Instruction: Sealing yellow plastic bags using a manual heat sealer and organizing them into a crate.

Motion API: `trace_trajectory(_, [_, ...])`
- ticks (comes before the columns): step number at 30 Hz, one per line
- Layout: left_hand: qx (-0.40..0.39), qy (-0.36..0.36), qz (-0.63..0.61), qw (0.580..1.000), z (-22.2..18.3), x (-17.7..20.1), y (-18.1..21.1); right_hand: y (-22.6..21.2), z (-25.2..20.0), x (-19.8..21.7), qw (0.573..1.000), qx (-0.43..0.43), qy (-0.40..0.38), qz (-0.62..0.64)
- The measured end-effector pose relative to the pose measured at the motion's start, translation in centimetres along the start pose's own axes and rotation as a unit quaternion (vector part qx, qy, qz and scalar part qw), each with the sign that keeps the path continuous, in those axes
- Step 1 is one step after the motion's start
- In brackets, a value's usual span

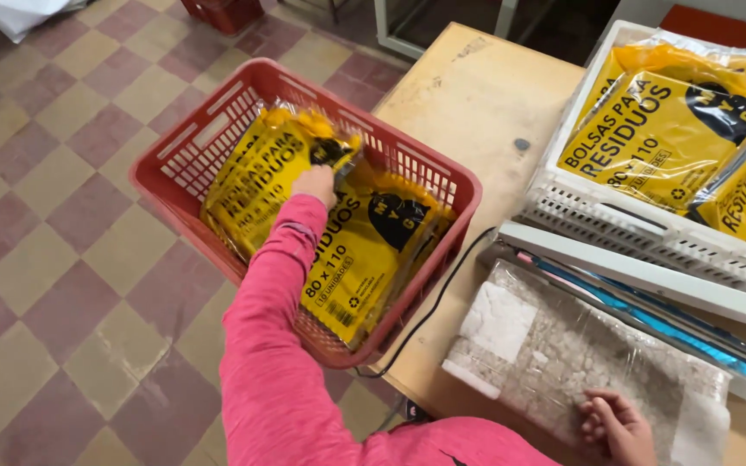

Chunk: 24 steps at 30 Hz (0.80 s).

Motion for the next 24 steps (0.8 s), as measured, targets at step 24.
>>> trace_trajectory(24, [0.039,-0.139,-0.163,0.976,-2.8,-0.6,1.5,-1.3,-1.1,-1.9,0.997,0.039,-0.002,-0.064])
Point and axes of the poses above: each hand's wrist, its own z-axis towards the middle knuckle, its own x-axis out of the back of the hand, y = z × x, the point moved 8 cm from there along z, towards the middle knuckle, and after that the axes turned 4 degrees about -z, right-handed, at the moved point
